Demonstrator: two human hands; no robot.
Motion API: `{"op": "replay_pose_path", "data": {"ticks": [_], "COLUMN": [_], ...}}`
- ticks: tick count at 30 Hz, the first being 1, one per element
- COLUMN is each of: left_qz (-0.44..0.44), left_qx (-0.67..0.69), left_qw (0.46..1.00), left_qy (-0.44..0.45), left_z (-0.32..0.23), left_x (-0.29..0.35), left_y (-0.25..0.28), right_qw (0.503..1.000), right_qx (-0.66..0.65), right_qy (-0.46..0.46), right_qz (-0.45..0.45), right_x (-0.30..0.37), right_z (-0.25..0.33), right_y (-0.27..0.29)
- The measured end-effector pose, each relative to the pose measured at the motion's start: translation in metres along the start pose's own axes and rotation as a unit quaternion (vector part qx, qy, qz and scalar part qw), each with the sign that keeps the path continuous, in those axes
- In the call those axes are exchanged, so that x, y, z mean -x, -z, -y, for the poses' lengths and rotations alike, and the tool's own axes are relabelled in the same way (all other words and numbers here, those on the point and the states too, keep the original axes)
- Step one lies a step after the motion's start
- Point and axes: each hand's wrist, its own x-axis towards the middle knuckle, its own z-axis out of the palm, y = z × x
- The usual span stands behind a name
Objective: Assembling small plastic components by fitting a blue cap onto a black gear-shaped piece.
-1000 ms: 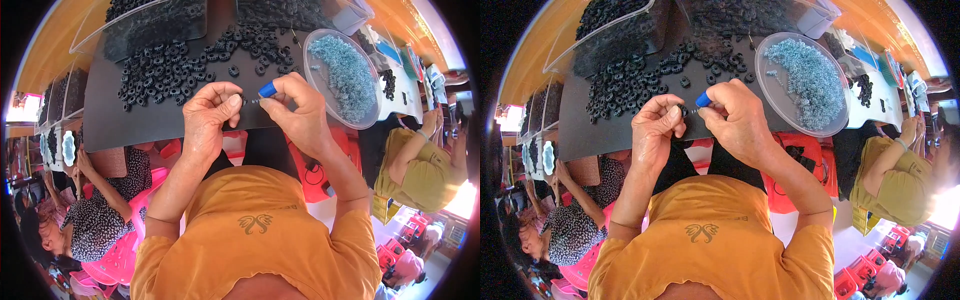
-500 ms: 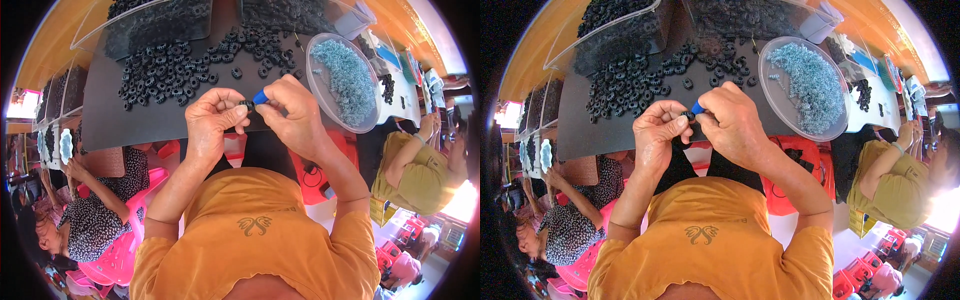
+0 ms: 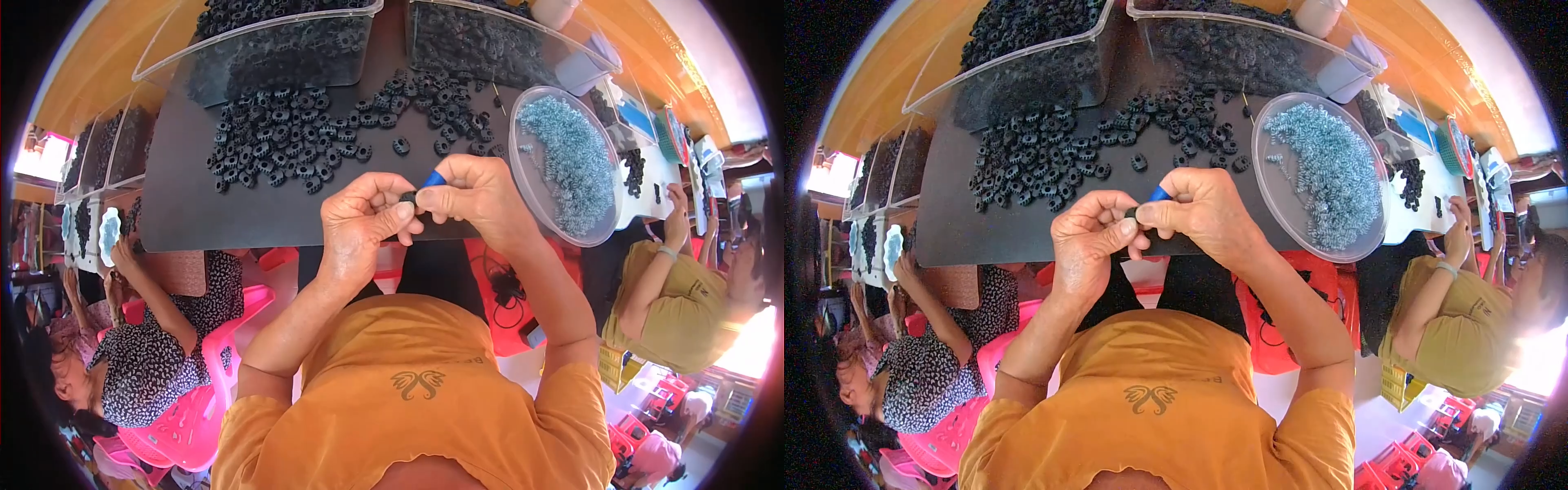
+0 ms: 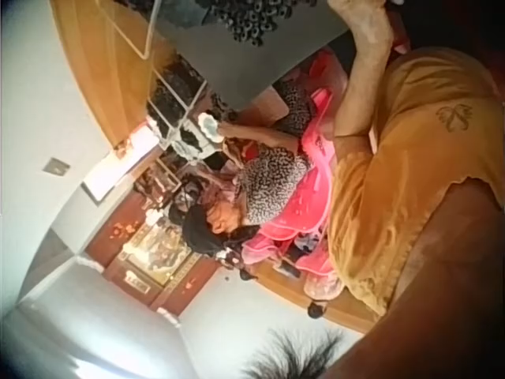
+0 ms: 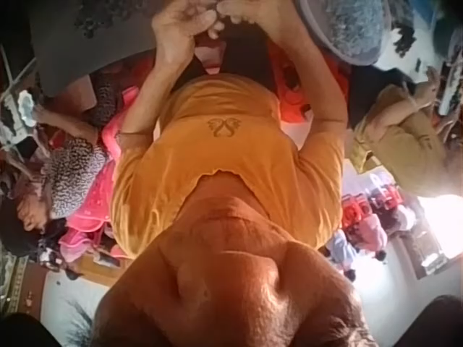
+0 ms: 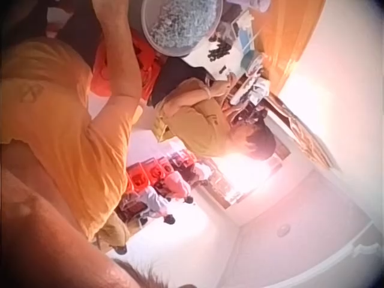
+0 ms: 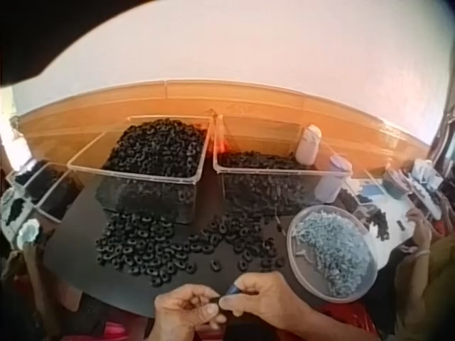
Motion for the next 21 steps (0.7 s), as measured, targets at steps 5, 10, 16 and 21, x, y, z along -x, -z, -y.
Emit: {"op": "replay_pose_path", "data": {"ticks": [5,10,16,21], "left_qz": [-0.024,-0.039,-0.031,-0.016], "left_qx": [0.011,-0.009,-0.003,-0.024], "left_qw": [0.999,0.998,0.998,0.999], "left_qy": [-0.039,-0.048,-0.049,-0.046], "left_z": [-0.004,0.002,0.004,0.005], "left_x": [-0.008,-0.006,-0.005,-0.005], "left_y": [0.006,0.013,0.017,0.017], "right_qw": [0.917,0.77,0.752,0.764], "right_qx": [0.254,0.456,0.45,0.455], "right_qy": [0.231,0.384,0.418,0.367], "right_qz": [-0.203,-0.227,-0.239,-0.271], "right_x": [-0.038,-0.077,-0.057,-0.051], "right_z": [-0.013,-0.019,-0.02,-0.028], "right_y": [-0.003,-0.016,-0.01,0.012]}}
